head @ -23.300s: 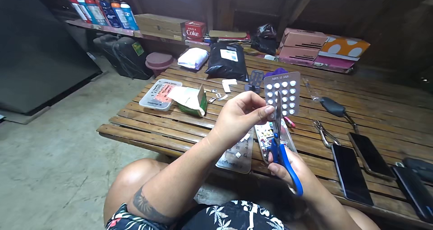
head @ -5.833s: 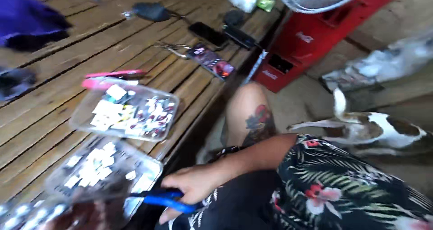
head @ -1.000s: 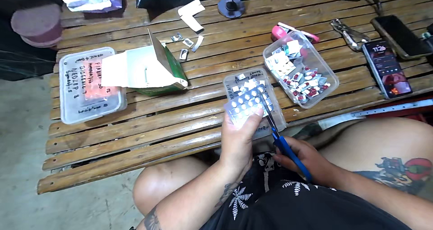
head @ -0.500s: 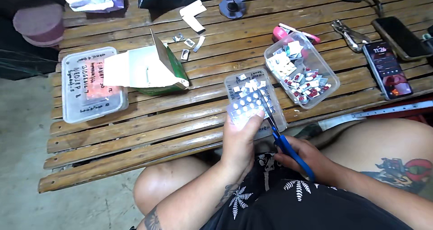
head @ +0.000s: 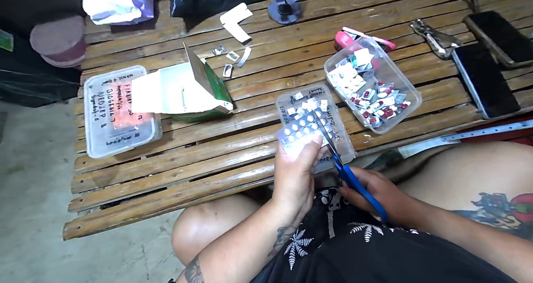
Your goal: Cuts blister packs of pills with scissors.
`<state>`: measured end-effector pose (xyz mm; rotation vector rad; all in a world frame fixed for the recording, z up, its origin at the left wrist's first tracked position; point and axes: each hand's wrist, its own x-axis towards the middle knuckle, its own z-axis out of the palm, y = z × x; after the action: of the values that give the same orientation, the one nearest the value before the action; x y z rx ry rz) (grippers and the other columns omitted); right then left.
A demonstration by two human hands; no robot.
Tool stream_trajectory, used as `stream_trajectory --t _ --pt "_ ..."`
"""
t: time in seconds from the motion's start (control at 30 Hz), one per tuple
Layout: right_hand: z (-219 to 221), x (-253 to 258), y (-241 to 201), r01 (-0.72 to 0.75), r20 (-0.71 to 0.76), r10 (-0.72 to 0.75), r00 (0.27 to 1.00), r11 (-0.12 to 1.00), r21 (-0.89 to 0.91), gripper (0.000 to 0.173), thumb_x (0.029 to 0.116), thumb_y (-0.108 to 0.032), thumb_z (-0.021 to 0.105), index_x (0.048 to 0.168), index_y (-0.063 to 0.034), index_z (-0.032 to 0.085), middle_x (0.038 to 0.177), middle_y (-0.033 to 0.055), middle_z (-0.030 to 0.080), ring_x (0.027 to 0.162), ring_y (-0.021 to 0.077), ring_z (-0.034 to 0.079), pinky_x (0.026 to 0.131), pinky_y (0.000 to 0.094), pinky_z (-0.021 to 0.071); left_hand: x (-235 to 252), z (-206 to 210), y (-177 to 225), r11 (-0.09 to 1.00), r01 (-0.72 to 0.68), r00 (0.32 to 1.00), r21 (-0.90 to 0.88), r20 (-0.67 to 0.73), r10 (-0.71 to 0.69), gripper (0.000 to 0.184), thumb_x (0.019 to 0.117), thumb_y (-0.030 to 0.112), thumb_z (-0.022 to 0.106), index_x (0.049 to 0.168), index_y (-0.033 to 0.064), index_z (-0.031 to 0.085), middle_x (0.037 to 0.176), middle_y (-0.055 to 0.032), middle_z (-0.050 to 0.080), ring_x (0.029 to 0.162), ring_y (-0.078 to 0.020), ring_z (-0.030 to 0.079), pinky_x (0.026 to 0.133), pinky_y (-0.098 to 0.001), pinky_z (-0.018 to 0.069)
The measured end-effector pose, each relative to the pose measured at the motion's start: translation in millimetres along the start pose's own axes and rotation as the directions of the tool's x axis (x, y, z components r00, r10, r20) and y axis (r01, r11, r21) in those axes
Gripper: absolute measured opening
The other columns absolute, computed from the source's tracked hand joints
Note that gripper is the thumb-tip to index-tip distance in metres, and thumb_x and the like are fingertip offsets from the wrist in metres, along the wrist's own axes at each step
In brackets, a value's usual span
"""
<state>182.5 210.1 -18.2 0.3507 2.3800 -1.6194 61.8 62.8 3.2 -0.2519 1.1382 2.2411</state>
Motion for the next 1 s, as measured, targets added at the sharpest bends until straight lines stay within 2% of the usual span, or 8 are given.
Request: stream_trajectory --t 0.53,1.0 --pt "-1.5 0.8 -5.2 -0.054 0.018 0.055 0.998 0.997 -0.056 0.023 0.094 -0.034 0.059 0.087 -0.0116 0.059 0.068 -0.0067 0.05 0.059 -0.0019 0.047 0.054 0.0177 0.0387 -0.1 2.5 0.5 1.0 0.018 0.999 -0.023 -0.048 -0.019 0.037 0.0951 -0.008 0.06 0.129 0.0037 0.051 0.109 -0.0142 0.07 0.093 -0.0233 0.073 0.087 -0.0381 0.0614" --pt "-4.1 1.4 -4.0 -0.036 -0.001 0.036 0.999 0.999 -0.008 0.025 0.0953 -0.036 0.062 0.085 -0.0138 0.06 0.066 -0.0095 0.051 0.058 -0.0052 0.048 0.053 0.0142 0.0399 0.3 2.3 3.8 0.997 0.028 0.999 -0.065 -0.018 -0.029 0.036 0.0961 -0.008 0.059 0.129 0.0035 0.052 0.111 -0.0162 0.069 0.096 -0.0251 0.073 0.09 -0.0399 0.0606"
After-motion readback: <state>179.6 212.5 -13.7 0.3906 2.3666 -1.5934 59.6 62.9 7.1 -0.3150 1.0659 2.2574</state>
